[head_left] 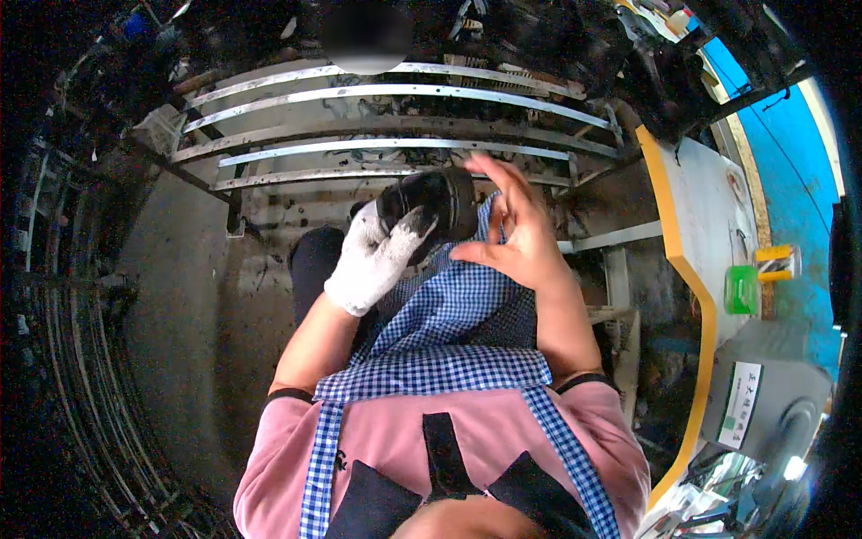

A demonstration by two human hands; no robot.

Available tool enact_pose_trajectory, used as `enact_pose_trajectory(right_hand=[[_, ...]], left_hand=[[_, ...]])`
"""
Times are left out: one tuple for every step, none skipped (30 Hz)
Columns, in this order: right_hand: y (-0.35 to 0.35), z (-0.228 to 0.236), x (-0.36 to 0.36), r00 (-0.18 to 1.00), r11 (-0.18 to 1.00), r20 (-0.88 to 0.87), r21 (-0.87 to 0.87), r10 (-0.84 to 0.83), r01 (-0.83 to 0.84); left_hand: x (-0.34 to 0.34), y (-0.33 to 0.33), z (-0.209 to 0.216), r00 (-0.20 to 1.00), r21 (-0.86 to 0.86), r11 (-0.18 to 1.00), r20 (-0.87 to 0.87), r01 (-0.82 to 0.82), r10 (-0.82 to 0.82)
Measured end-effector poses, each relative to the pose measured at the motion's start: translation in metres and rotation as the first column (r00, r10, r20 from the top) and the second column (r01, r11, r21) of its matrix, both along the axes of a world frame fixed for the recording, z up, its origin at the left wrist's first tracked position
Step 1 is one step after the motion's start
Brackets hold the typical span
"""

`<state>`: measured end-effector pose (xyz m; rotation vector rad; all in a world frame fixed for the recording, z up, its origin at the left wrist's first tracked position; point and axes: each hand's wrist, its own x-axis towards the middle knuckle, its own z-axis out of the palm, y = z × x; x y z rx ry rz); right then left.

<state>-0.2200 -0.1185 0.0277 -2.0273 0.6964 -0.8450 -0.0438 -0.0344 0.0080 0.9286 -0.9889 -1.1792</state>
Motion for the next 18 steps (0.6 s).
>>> enact_pose_trajectory(right_hand=[[-0.004,-0.005,0.003,0.995,0.998,-0.084,-0.043,0.048,-0.052],[-0.007,-0.011,0.004,0.993,0.989,-0.101,-0.124,0.064,-0.076],[-0.01,-0.02,0.005,0.997,0.997,-0.028,0.019,0.07,-0.069],[-0.01,-0.025,0.005,0.997,0.984,0.045,0.161,0.064,-0.071],[-0.012,-0.024,0.008,0.996,0.989,0.095,0.146,0.002,-0.015],[-0.015,-0.029,0.006,0.99,0.997,0.117,-0.002,-0.074,0.075],[-0.016,-0.03,0.001,0.966,0.98,0.205,0.158,-0.154,0.123],[-0.016,-0.029,-0.006,0.928,0.934,0.274,0.318,-0.253,0.161],[-0.021,-0.031,-0.012,0.855,0.869,0.337,0.439,-0.394,0.227],[-0.026,-0.032,-0.016,0.759,0.784,0.376,0.557,-0.532,0.274],[-0.023,-0.026,-0.019,0.677,0.71,0.367,0.621,-0.637,0.332],[-0.022,-0.017,-0.018,0.589,0.633,0.354,0.679,-0.726,0.373],[-0.024,-0.008,-0.018,0.601,0.647,0.358,0.665,-0.715,0.373],[-0.031,-0.017,-0.024,0.539,0.63,0.389,0.673,-0.747,0.388],[-0.033,-0.017,-0.024,0.518,0.607,0.379,0.691,-0.767,0.392],[-0.035,-0.017,-0.024,0.499,0.584,0.368,0.709,-0.784,0.395],[-0.035,-0.021,-0.027,0.504,0.585,0.366,0.709,-0.783,0.394],[-0.037,-0.027,-0.031,0.544,0.62,0.386,0.701,-0.745,0.352]], left_hand=[[0.002,0.0,0.004,1.0,0.008,1.0,-0.016,0.022,-0.022],[0.002,-0.007,0.006,0.994,-0.013,1.0,0.11,-0.001,0.002],[0.007,-0.011,0.009,0.974,-0.021,0.999,0.225,0.033,-0.028],[0.012,-0.013,0.009,0.94,-0.026,0.997,0.337,0.068,-0.056],[0.016,-0.017,0.006,0.946,0.067,0.997,0.319,0.033,-0.053],[0.019,-0.023,0.001,0.939,-0.187,0.982,0.341,0.014,0.052],[0.021,-0.019,-0.001,0.987,-0.177,0.983,0.136,-0.056,0.08],[0.019,-0.017,0.008,0.992,-0.156,0.981,-0.076,-0.114,0.103],[0.028,-0.015,0.002,0.982,-0.227,0.956,-0.039,-0.187,0.183],[0.04,-0.016,-0.008,0.962,-0.115,0.958,0.034,-0.264,0.27],[0.045,-0.011,-0.017,0.946,-0.058,0.948,0.073,-0.313,0.317],[0.052,-0.007,-0.029,0.923,-0.008,0.929,0.115,-0.369,0.367],[0.062,0.002,-0.06,0.886,-0.109,0.932,0.288,-0.347,0.364],[0.053,0.006,-0.048,0.896,0.116,0.933,0.341,-0.341,0.285],[0.043,0.012,-0.05,0.965,0.205,0.945,0.113,-0.254,0.235],[0.038,0.016,-0.056,0.974,0.27,0.951,-0.126,-0.151,0.19],[0.042,0.02,-0.079,0.998,0.169,0.984,0.039,-0.064,0.058],[0.038,0.017,-0.08,0.997,0.171,0.983,0.037,-0.068,0.063]])
